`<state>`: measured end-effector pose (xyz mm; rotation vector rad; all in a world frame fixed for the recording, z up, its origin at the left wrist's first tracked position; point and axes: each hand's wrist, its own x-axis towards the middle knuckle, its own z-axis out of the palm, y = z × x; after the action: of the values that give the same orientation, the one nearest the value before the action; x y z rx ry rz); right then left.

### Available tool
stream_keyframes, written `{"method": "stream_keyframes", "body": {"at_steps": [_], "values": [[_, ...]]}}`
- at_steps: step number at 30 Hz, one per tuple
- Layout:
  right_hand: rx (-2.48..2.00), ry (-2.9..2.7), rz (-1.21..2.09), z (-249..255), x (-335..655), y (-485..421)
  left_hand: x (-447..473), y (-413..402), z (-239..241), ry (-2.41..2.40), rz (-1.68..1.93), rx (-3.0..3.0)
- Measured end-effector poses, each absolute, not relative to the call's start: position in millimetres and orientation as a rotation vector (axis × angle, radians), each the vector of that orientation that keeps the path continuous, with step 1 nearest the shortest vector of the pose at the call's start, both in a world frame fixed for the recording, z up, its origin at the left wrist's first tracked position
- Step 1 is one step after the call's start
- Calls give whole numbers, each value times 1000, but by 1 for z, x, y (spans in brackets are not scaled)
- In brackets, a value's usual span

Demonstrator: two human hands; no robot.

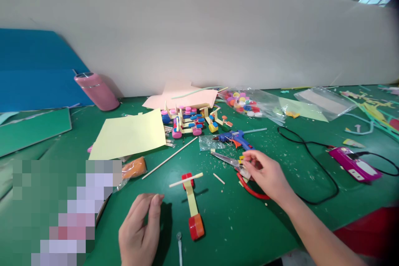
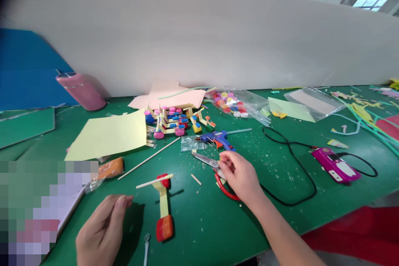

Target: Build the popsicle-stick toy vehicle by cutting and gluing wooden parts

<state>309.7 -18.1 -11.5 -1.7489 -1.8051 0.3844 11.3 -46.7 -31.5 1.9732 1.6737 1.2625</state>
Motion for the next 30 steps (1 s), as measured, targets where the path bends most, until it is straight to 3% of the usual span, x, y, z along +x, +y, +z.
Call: {"method": "stream_keyframes", "body": {"at_steps": [13, 27, 30], "values": [[-1784, -2134, 191, -21, 303, -11, 9, -43, -33, 1579, 1294, 2099], [-1722, -2104, 262, -21, 312, -40, 10, -42, -32, 1561, 1304, 2178], [-1786, -2020, 140, -14, 321, -27, 10, -42, -32, 1556, 1312, 2162]]}}
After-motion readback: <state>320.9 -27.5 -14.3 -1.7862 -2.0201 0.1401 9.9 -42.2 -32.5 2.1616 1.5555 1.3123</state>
